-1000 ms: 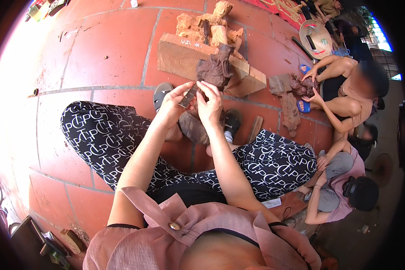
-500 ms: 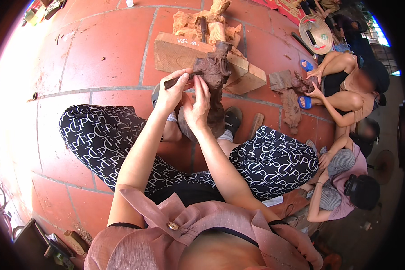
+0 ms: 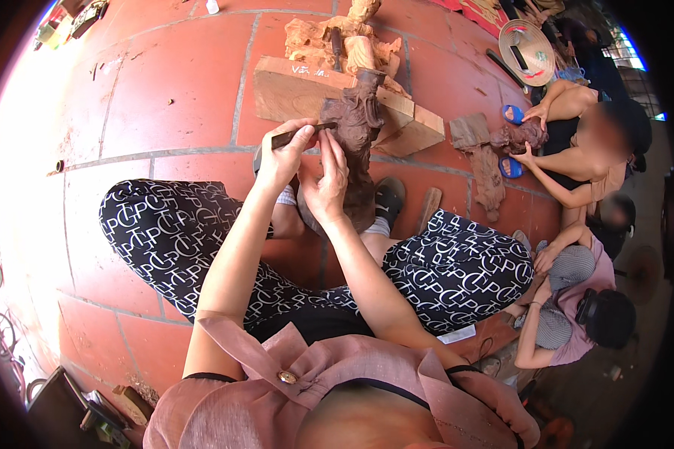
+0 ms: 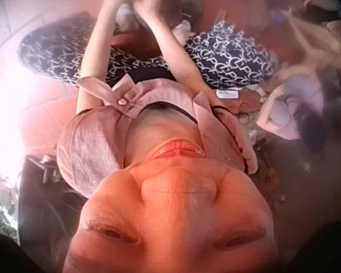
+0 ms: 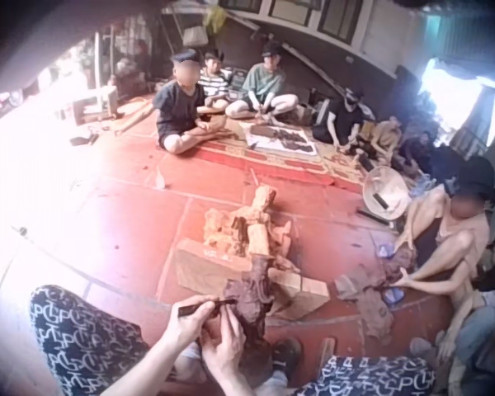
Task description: The person sits on the floor and carves a wooden sculpture using a small knife. They hold the wood steady with one hand and carefully shape the surface with the other, occasionally rotating the piece to access different angles.
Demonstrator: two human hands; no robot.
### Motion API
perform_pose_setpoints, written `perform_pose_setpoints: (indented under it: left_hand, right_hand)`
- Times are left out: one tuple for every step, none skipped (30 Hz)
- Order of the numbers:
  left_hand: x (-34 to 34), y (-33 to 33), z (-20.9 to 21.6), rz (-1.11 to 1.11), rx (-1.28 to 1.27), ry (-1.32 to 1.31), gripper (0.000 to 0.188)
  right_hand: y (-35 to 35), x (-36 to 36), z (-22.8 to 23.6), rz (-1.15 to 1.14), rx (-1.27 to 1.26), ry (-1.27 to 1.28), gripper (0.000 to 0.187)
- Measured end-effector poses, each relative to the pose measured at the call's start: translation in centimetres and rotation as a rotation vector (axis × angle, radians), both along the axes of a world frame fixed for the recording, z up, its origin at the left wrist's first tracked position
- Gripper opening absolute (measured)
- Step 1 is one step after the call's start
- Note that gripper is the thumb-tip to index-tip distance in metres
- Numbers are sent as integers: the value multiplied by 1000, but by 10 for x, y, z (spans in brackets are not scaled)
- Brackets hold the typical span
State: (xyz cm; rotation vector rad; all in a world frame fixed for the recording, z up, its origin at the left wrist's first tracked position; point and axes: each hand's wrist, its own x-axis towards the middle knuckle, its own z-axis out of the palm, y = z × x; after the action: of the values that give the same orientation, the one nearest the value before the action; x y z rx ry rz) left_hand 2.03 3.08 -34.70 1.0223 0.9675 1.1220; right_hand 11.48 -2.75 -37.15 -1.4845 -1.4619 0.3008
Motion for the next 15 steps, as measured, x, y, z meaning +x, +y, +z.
perform_pose_setpoints:
  left_hand:
    - [0,-1,4,18,-3,3,23]
    - [0,-2,6,37,-6,5,23]
    - [1,-3,4,56,7,1,22]
    - [1,-6,2,78,20,-2,22]
    - [1,-7,1,100,33,-5,22]
    - [1,-8,0,77,20,-32,22]
    - [3,-7,0,47,9,-54,22]
    - [4,-6,1,17,-2,-75,22]
    - [3,-4,1,24,-13,-67,22]
    - [3,-4,2,38,-25,-65,22]
    - [2,-3,2,50,-38,-62,22]
    - [1,-3,2,62,-50,-59,22]
    - [-1,-4,1,81,-47,-42,23]
    - [0,-5,0,85,-42,-62,23]
    - [2,-6,0,87,-37,-81,23]
  right_hand:
    - [1,0,3,8,5,-20,68]
    - [1,1,4,17,10,-39,68]
    - [1,1,3,29,8,-49,69]
    - [1,1,3,44,5,-59,69]
    - [1,1,3,60,3,-68,69]
    - [0,1,3,43,10,-35,69]
    - [-1,0,2,20,19,3,69]
    - [-2,-1,1,-3,27,42,68]
    - [-2,-1,0,-42,14,34,67]
    - [-1,-1,1,-11,11,32,67]
    - [0,0,2,19,8,29,67]
    - [1,0,3,49,5,27,67]
    - [2,1,3,63,22,-32,68]
    - [1,2,2,59,27,-42,68]
    - [1,3,1,55,32,-52,68]
